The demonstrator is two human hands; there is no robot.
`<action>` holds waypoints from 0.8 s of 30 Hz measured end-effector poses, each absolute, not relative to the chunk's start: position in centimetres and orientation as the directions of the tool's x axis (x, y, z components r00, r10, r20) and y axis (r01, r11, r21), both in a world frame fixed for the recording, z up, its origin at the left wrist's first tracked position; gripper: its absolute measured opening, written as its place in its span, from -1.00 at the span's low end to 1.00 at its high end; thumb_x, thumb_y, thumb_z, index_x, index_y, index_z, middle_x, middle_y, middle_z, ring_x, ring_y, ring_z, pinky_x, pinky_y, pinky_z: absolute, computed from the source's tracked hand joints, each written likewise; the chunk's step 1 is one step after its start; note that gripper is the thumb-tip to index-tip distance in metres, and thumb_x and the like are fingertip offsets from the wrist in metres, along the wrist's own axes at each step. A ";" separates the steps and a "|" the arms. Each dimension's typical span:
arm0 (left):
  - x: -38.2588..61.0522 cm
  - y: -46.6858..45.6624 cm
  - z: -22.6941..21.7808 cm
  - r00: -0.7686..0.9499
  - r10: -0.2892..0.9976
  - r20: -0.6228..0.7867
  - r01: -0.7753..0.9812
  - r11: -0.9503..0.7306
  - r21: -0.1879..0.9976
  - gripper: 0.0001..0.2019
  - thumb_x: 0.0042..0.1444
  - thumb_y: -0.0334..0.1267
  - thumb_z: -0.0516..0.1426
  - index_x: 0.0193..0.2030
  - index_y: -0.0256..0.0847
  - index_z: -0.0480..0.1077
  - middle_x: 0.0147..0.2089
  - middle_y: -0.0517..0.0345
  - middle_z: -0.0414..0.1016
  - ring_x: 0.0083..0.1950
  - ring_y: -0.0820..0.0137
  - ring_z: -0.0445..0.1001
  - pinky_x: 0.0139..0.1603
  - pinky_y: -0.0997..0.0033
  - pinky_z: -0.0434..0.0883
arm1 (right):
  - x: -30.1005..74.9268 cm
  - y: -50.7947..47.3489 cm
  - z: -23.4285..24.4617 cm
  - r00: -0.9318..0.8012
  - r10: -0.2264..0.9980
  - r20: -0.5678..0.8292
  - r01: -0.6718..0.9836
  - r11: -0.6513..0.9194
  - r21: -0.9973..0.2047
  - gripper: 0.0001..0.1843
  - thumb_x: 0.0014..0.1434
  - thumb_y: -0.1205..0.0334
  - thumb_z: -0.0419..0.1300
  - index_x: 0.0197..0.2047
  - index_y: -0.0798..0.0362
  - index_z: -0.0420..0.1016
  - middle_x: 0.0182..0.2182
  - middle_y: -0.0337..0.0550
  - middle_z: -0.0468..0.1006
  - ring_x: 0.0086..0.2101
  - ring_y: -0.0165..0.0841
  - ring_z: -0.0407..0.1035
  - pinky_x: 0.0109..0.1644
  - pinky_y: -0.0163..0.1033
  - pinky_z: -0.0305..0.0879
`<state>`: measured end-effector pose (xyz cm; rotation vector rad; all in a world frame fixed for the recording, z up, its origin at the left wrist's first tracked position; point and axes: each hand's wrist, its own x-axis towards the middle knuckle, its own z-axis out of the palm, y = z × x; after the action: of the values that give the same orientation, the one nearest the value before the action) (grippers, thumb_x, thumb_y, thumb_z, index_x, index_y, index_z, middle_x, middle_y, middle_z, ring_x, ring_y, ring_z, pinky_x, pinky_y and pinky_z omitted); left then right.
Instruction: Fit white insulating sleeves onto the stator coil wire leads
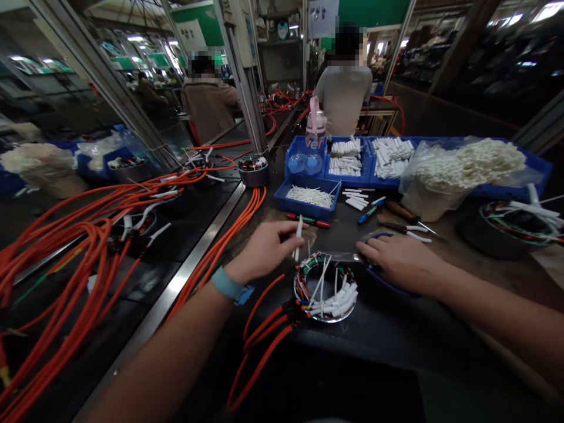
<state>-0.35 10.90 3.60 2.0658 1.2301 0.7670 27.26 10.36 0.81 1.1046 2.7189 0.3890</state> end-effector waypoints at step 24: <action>3.6 7.6 4.5 0.641 0.650 -0.409 0.454 0.108 0.884 -0.82 -0.06 -0.29 0.20 -0.30 -0.35 0.47 -0.62 0.31 0.32 -0.59 0.55 0.22 -0.54 0.56 0.16 | 28.0 5.2 2.3 -0.782 0.616 -0.094 0.593 0.782 0.191 -0.79 0.13 0.39 0.05 -0.15 0.03 0.36 -0.42 -0.18 0.44 -0.45 -0.34 0.32 -0.41 -0.27 -0.03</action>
<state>3.61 7.55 4.53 1.5263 0.9581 0.1822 28.01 5.24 2.33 0.9633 2.8215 0.2271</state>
